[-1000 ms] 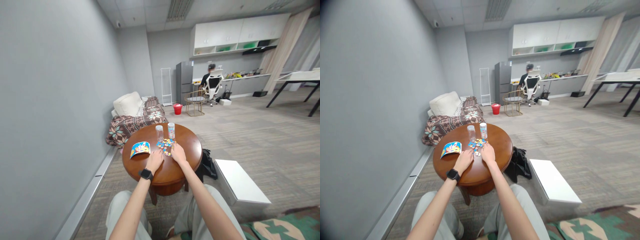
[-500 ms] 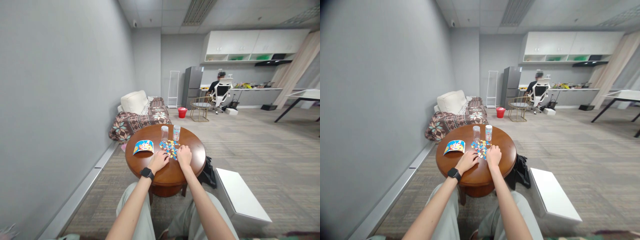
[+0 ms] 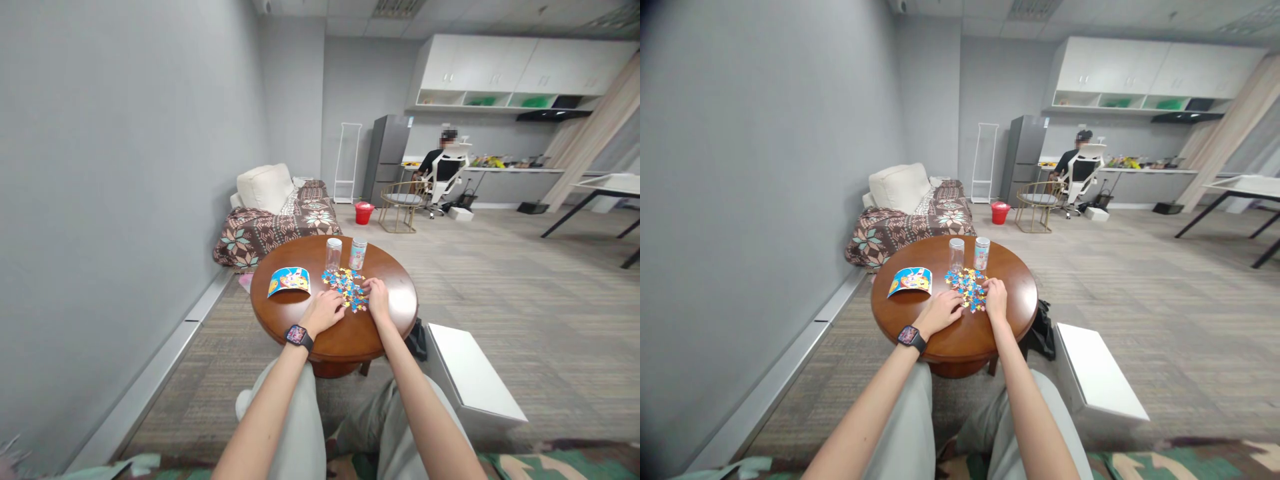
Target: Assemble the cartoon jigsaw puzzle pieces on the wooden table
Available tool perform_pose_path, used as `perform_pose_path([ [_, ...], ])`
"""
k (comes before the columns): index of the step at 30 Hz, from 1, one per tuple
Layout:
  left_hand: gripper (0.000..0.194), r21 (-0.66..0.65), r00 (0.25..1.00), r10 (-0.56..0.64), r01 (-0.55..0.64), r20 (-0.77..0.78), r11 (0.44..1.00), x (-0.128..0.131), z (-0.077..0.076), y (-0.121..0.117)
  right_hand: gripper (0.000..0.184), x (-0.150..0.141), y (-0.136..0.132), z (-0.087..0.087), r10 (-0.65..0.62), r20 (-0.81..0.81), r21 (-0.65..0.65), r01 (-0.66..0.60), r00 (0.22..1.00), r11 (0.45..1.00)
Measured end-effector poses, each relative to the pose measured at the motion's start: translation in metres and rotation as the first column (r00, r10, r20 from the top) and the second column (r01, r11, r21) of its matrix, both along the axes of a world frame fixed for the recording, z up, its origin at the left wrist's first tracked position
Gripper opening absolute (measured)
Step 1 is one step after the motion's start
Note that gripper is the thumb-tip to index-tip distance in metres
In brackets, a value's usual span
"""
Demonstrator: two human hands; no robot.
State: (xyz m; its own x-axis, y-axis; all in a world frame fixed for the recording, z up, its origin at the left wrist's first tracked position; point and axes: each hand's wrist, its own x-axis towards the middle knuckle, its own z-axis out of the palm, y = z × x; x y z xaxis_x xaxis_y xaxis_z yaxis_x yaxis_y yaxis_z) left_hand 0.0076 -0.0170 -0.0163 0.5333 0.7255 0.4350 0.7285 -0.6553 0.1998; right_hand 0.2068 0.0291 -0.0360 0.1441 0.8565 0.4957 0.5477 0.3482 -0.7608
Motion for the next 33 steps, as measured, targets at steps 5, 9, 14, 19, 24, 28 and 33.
perform_pose_path([
  [5,0.019,-0.022,1.0,-0.02,0.021,0.011,1.0,0.0,0.001,0.001,0.028,-0.007,-0.008,0.006,0.026,-0.127,-0.041,-0.032,0.992,0.999],
  [9,0.015,-0.036,0.999,-0.036,0.036,0.005,0.999,-0.002,0.003,0.001,0.023,-0.015,-0.015,0.015,0.198,-0.209,-0.047,-0.212,0.958,0.976],
  [14,0.011,-0.047,0.998,-0.055,0.054,-0.011,0.997,-0.003,0.009,-0.001,0.019,-0.02,-0.018,0.02,0.31,-0.281,-0.171,-0.365,0.908,0.915],
  [19,0.012,-0.055,0.999,-0.046,0.046,-0.005,0.997,-0.004,0.008,-0.001,0.015,-0.02,-0.015,0.019,0.196,-0.18,-0.106,-0.217,0.964,0.97],
  [24,0.016,-0.061,0.999,-0.043,0.042,-0.004,0.997,-0.005,0.004,0.002,0.013,-0.02,-0.015,0.019,0.26,-0.144,-0.026,-0.267,0.955,0.963],
  [28,0.018,-0.067,0.999,-0.043,0.043,-0.006,0.997,-0.005,0.007,0.0,0.014,-0.024,-0.02,0.021,0.461,-0.221,-0.074,-0.486,0.859,0.871],
  [33,0.011,-0.089,1.0,0.006,-0.006,0.0,0.996,-0.003,0.015,-0.004,0.016,-0.026,-0.022,0.022,0.466,-0.221,-0.128,-0.5,0.856,0.857],
])
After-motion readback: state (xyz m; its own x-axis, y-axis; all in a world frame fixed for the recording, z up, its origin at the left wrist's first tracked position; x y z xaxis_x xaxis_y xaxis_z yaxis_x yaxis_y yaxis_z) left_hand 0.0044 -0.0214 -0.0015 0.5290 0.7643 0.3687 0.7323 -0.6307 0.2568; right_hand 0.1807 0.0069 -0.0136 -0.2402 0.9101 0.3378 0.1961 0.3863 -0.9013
